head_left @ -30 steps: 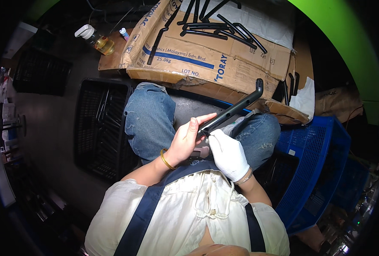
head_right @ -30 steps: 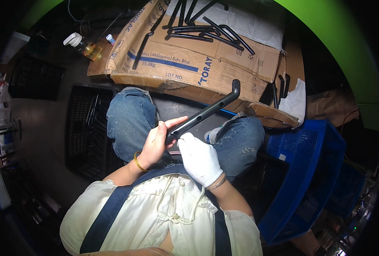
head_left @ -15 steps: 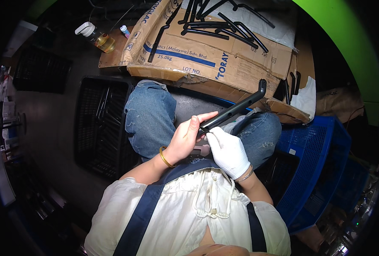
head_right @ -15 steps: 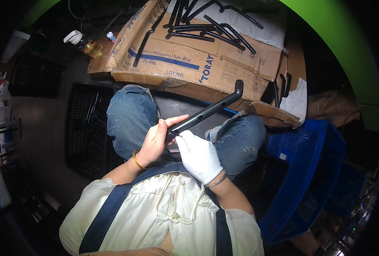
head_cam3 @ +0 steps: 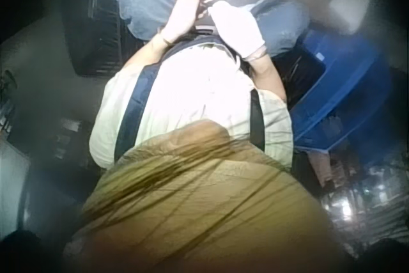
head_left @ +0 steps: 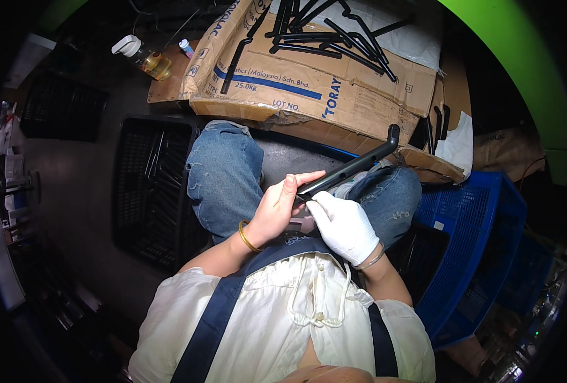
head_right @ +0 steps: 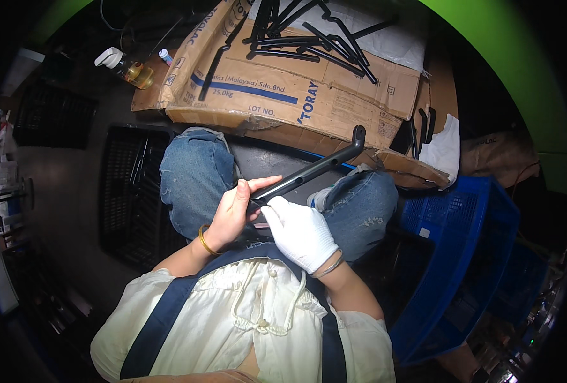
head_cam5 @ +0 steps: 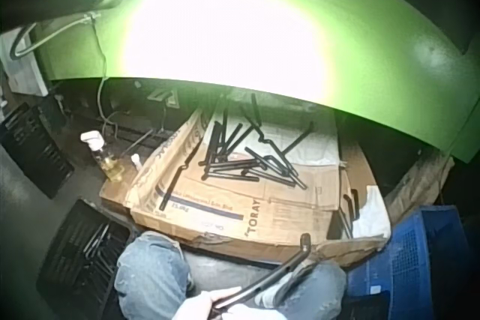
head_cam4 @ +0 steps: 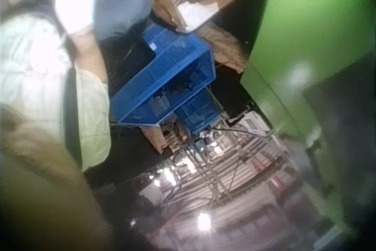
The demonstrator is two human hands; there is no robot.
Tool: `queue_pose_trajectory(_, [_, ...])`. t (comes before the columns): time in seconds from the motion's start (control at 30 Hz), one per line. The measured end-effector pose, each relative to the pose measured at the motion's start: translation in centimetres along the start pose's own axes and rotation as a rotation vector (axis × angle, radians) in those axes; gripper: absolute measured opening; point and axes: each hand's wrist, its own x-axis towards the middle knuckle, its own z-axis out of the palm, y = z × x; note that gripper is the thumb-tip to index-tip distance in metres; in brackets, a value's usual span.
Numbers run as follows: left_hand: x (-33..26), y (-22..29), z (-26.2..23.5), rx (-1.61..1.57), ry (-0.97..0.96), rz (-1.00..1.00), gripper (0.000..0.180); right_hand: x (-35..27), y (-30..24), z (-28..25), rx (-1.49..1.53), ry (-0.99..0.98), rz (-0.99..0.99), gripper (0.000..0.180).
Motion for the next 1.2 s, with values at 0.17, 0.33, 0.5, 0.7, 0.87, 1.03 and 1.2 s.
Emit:
queue_pose_trajectory(0.17, [0.0,-0.2,0.0,-0.066,-0.003,-0.022,0.060,0.0,0.7,0.1,-0.061,-0.043,-0.026,0.014])
queue_pose_trajectory(0.33, [0.2,-0.3,0.1,-0.049,-0.005,-0.032,0.064,0.1,1.3,-0.1,-0.072,-0.072,-0.048,0.014])
queue_pose_trajectory(0.5, [0.1,-0.4,-0.1,-0.040,-0.011,-0.042,0.069,0.2,1.1,-0.1,-0.073,-0.101,-0.037,0.016])
queue_pose_trajectory(0.7, [0.6,-1.0,-0.3,-0.273,0.001,-0.126,0.069,0.4,1.4,0.9,0.349,0.048,0.051,0.017])
queue_pose_trajectory(0.87, [0.6,-0.3,1.3,-0.148,0.087,0.038,0.066,1.5,1.0,3.2,0.366,0.231,0.311,0.031])
queue_pose_trajectory(1.03, [0.3,-1.5,1.3,-0.306,0.024,-0.011,0.055,3.4,2.9,3.5,0.615,0.468,0.298,0.026])
queue_pose_trajectory(1.2, [0.2,-0.3,1.0,-0.546,-0.164,-0.075,0.049,4.5,3.3,2.1,0.538,0.468,0.283,0.025])
